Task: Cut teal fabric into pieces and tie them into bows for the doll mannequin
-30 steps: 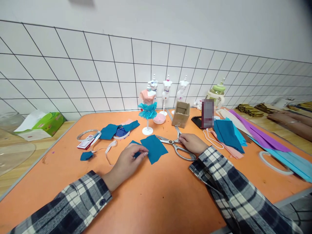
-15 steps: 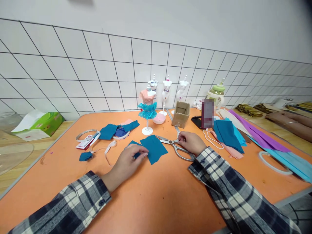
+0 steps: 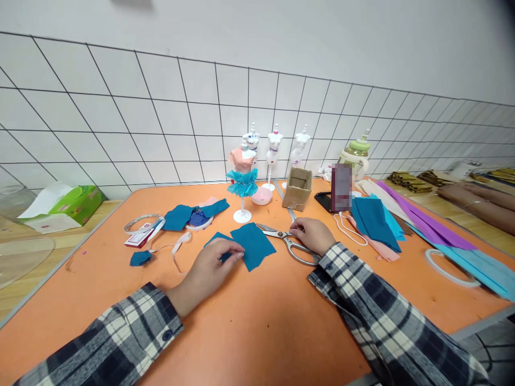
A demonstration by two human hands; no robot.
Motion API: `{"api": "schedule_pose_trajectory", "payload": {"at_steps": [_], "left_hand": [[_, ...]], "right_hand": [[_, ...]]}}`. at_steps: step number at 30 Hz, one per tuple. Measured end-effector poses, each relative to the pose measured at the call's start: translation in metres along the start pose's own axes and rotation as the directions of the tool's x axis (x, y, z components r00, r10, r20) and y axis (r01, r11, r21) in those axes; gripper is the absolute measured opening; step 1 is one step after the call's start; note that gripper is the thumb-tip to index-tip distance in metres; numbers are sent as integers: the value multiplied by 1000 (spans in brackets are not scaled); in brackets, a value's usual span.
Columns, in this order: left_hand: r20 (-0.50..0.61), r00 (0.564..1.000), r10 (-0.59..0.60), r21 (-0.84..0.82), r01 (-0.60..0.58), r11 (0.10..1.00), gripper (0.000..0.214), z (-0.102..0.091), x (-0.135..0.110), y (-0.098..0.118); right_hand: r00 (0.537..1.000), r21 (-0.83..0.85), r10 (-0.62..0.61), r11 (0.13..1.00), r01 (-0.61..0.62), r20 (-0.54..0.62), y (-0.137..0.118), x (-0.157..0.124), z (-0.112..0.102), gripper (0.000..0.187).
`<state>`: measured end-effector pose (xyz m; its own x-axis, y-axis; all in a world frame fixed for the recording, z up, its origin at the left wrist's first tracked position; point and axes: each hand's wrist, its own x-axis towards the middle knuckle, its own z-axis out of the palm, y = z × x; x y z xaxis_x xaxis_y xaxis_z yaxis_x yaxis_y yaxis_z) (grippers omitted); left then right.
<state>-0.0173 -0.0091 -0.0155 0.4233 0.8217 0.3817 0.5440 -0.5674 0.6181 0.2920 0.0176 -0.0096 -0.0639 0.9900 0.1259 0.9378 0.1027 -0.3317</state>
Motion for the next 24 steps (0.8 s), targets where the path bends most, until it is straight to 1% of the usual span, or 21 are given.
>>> {"api": "schedule_pose_trajectory", "payload": {"at_steps": [2,4,8,9,13,19,24], "left_hand": [[1,1000,-1,0,1,1000,14,0,-1,1],[5,1000,-1,0,1,1000,14,0,-1,1],[17,1000,-17,-1,17,1000,14,1,-2,0],[19,1000,-21,-2,21,1000,14,1,-1,0],[11,1000,-25,-13,25,1000,14,1,-2,0],[3,1000,1,-27,-1,1000,14,1,-2,1],[6,1000,0,-28,0,1000,14,1,-3,1]], "right_hand": [[999,20,44,999,-43,-10,1,0,2,18],[999,61,52,997,-52,3,2,1,2,19],[999,112,42,993,-44,24,6,2,2,31],[999,110,50,993,-52,18,6,2,2,31],[994,93,112,989,-110,-14,5,2,5,17],[986,92,167,982,-165,-17,0,1,4,12],[984,122,176,977,-174,-4,-1,1,3,12]]}}
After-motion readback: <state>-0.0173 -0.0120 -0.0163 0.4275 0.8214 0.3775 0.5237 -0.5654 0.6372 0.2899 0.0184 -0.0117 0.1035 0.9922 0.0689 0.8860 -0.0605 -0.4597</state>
